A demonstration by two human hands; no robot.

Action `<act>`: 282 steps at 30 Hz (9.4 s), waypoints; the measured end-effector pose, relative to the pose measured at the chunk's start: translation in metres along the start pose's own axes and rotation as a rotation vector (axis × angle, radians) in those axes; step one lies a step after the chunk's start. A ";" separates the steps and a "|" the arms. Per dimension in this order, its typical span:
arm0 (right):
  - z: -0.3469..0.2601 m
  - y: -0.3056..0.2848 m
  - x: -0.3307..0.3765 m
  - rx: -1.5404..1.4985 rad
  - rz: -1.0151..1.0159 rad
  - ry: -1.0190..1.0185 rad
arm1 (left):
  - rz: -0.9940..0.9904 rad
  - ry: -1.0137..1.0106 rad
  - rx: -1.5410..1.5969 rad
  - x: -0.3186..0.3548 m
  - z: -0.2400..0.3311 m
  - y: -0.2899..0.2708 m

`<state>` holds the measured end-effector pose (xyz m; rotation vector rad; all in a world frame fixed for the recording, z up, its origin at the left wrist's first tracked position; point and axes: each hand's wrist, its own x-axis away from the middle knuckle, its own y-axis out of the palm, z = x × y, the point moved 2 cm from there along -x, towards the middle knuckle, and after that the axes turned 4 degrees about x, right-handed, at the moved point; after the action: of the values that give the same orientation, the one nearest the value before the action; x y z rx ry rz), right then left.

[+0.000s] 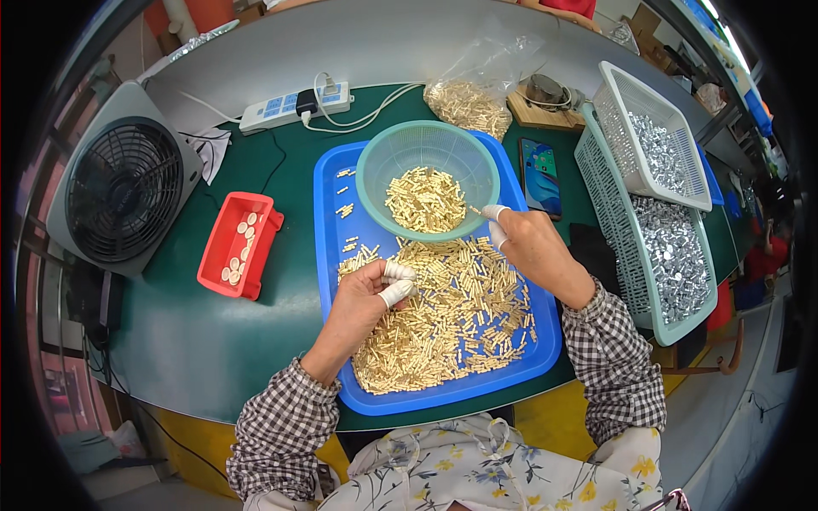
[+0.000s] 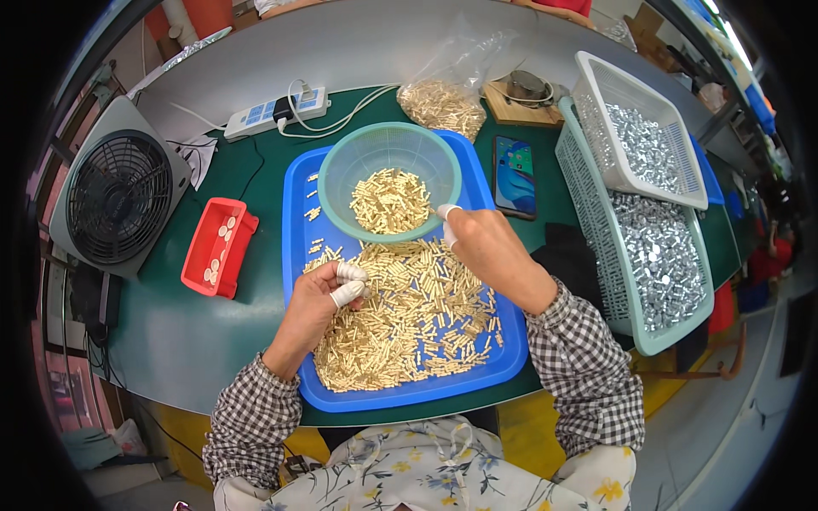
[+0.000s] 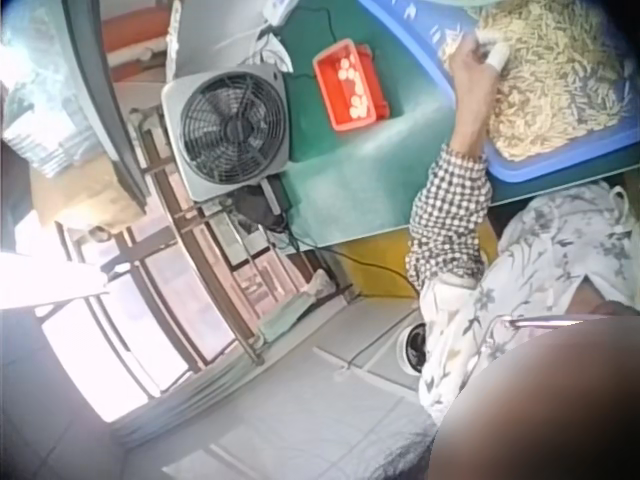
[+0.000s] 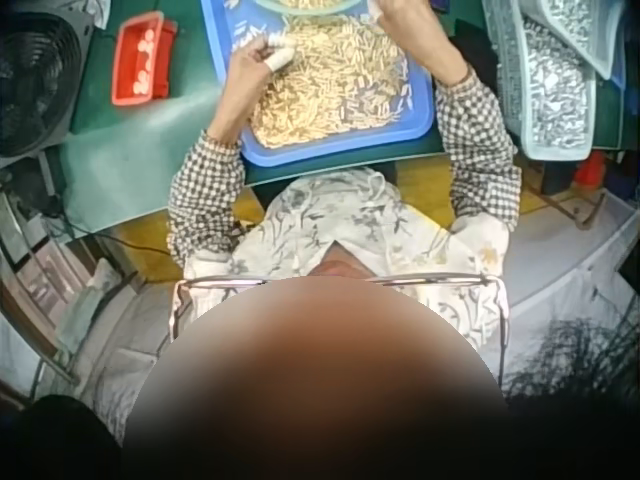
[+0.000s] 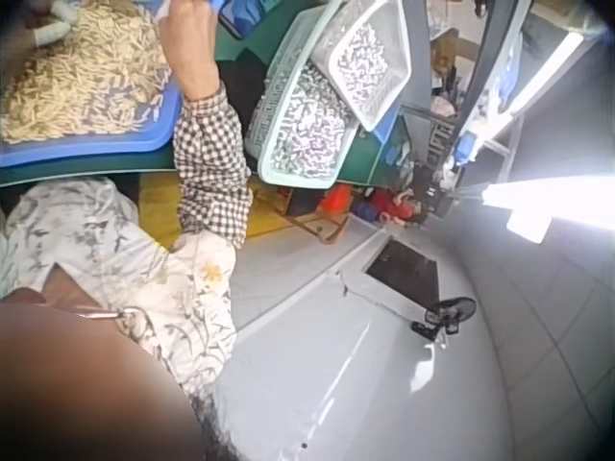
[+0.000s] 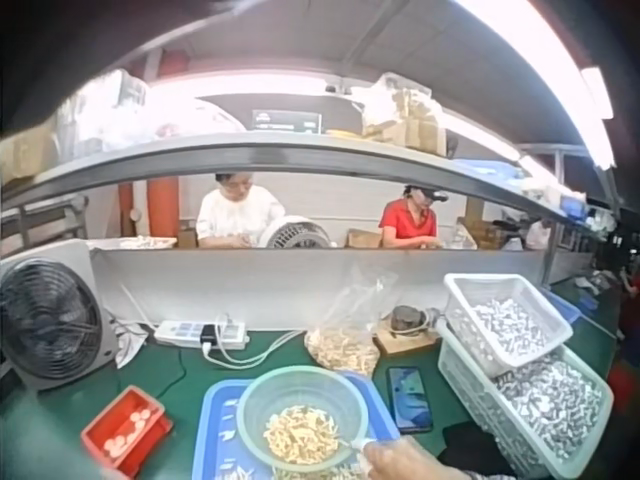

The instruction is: Manually sorting and organizing small metal pins into containers at a workstation.

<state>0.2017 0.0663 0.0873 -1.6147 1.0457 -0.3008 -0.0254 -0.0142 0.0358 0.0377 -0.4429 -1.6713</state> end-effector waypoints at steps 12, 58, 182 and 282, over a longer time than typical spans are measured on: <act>-0.015 -0.012 0.001 0.070 -0.342 0.036 | 0.004 -0.004 -0.015 0.006 -0.003 -0.008; -0.040 0.056 0.030 -0.319 -0.171 -0.084 | -0.028 0.122 0.005 -0.016 -0.028 -0.005; 0.014 0.022 0.073 0.061 0.039 -0.352 | 0.048 0.037 -0.037 -0.043 -0.022 0.071; 0.090 -0.019 0.067 -1.180 -0.284 0.424 | -0.296 0.679 -1.597 -0.063 -0.029 0.131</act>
<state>0.3099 0.0745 0.0519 -2.8601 1.4307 -0.2183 0.1170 0.0276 0.0352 -0.5076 1.4890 -1.7398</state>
